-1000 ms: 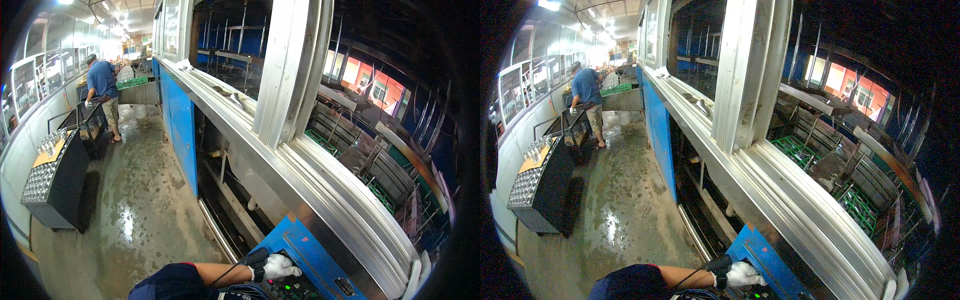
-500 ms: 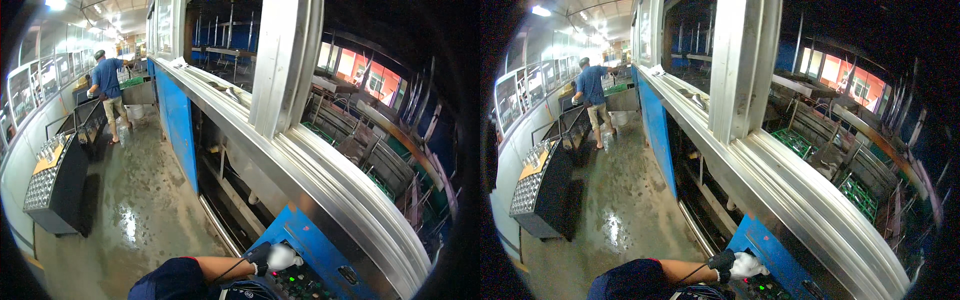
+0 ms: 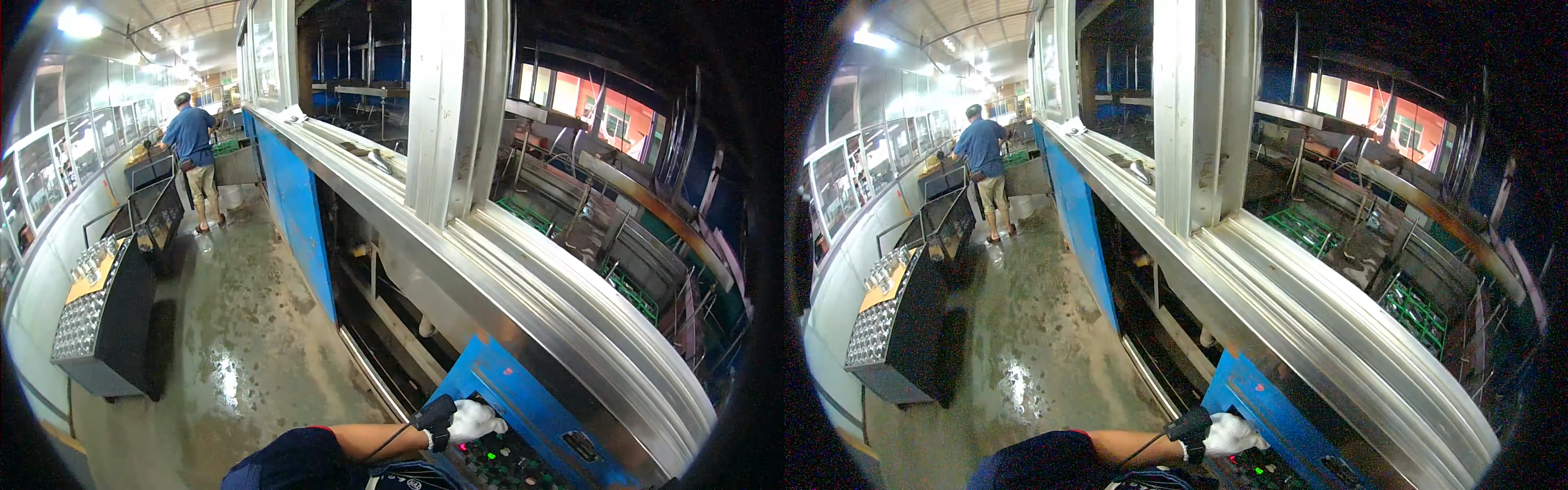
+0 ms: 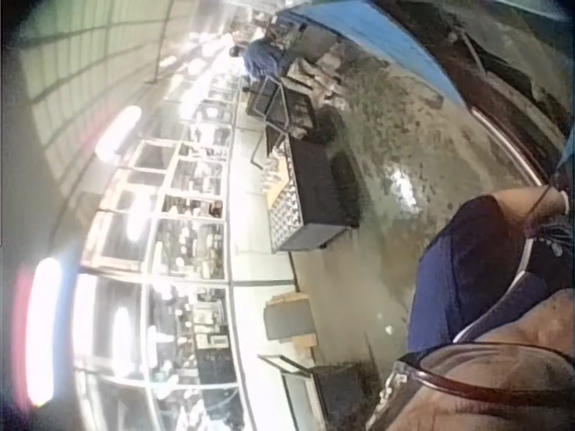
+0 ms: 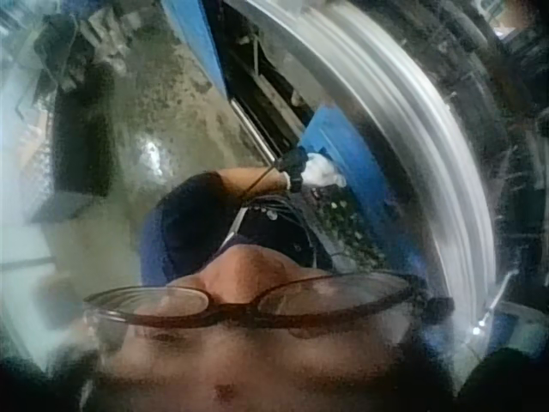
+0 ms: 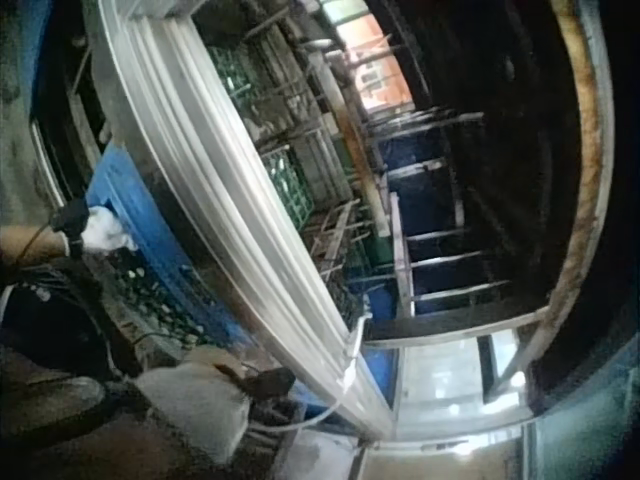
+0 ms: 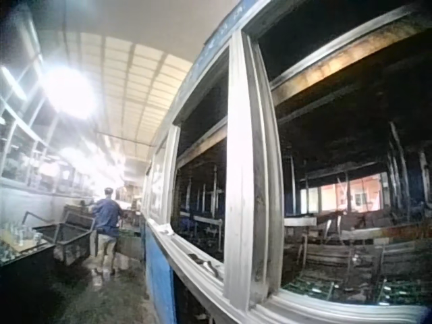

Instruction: Loading metal pistons from a container into a wire basket and operating an industrial parts washer.

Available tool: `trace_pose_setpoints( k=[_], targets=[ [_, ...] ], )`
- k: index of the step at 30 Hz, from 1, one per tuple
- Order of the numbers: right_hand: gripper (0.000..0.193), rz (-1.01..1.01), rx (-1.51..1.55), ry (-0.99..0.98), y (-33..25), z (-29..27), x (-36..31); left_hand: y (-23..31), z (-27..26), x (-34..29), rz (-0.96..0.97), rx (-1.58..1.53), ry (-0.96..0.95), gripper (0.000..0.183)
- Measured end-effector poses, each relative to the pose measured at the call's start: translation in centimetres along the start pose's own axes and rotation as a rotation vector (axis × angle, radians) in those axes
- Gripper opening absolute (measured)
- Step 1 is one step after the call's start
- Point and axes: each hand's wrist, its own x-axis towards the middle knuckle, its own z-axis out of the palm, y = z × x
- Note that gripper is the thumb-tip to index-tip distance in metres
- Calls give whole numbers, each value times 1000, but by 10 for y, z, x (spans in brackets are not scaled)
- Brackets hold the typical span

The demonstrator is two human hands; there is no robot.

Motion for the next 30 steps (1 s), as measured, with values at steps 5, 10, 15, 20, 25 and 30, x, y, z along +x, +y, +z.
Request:
trace_pose_setpoints(
  k=[5, 10, 15, 20, 25, 30],
  targets=[
    [34, 15, 36, -55, 4, -1, -4, 19, -14, -5, 16, -94, -14, 28],
    [33, 43, 57, -112, 3, -3, -11, 34, -29, -15, 6, -122, -86, 29],
    [32, 105, 86, -142, -2, -5, -28, 10, -10, -13, 106, -55, -3, 27],
    [30, 289, 253, -282, 3, -10, -35, -6, -9, -18, 291, 192, 144, 23],
    [26, -35, 760, 345, 92, 157, -52, -24, 1, -16, -51, 229, 272, 24],
    [26, 483, 922, 591, 89, 259, -92, -64, 15, 1, 8, 147, 356, 29]
  ],
)
